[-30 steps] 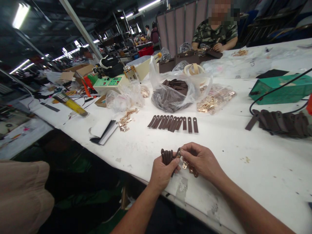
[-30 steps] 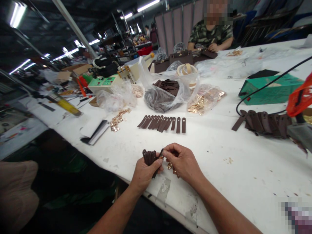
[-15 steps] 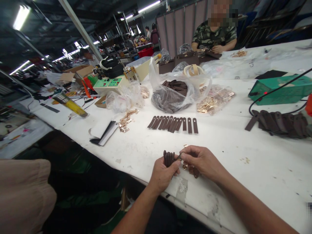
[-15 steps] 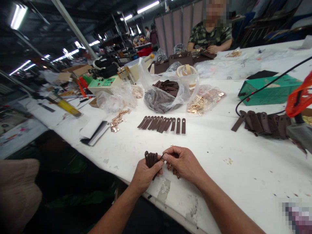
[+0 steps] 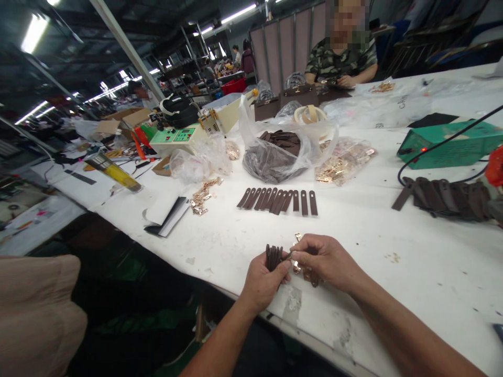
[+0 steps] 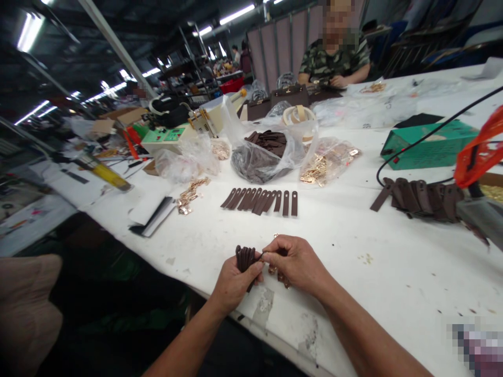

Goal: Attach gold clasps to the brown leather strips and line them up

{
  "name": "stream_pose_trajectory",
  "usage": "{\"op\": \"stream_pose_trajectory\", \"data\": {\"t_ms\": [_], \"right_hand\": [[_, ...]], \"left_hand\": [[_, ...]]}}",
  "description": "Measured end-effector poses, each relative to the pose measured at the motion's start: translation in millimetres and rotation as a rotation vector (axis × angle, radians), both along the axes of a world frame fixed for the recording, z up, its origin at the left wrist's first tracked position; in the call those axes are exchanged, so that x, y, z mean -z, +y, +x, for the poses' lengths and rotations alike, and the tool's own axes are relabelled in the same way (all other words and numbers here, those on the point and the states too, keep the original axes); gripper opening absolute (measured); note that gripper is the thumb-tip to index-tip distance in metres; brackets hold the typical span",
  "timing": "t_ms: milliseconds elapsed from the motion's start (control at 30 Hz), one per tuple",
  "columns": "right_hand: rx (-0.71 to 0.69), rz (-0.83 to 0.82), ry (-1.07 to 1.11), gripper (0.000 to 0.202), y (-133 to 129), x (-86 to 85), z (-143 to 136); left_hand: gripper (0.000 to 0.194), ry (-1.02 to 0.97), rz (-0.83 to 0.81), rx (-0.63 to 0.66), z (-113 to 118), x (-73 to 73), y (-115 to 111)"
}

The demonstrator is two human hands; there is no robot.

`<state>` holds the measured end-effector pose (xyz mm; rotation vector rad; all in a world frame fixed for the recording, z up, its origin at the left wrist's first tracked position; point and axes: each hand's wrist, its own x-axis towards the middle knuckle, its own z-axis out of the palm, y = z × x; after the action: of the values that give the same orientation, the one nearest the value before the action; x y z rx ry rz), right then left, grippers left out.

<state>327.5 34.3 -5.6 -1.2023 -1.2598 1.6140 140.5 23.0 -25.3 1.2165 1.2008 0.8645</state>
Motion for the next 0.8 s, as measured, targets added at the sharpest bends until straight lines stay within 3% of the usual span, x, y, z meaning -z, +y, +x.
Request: {"op": "stream_pose_trajectory", "data": {"t_ms": [333, 600, 800], "right_hand": [[0.022, 0.011, -0.089, 0.021, -1.3, -0.6, -3.1], [0.052, 0.104, -0.128, 0.020, -1.3, -3.0, -4.6], [-0.067, 0.076, 0.034, 0.021, -1.3, -9.5, 2.9]], "left_hand": [[0.027, 0.033, 0.030, -0.046, 3.3, 2.3, -1.5], [0.030, 0.007, 0.005, 0.013, 0.3, -1.0, 0.7], [0.031, -0.207, -0.111, 0.088, -9.8, -9.0, 5.1]]}}
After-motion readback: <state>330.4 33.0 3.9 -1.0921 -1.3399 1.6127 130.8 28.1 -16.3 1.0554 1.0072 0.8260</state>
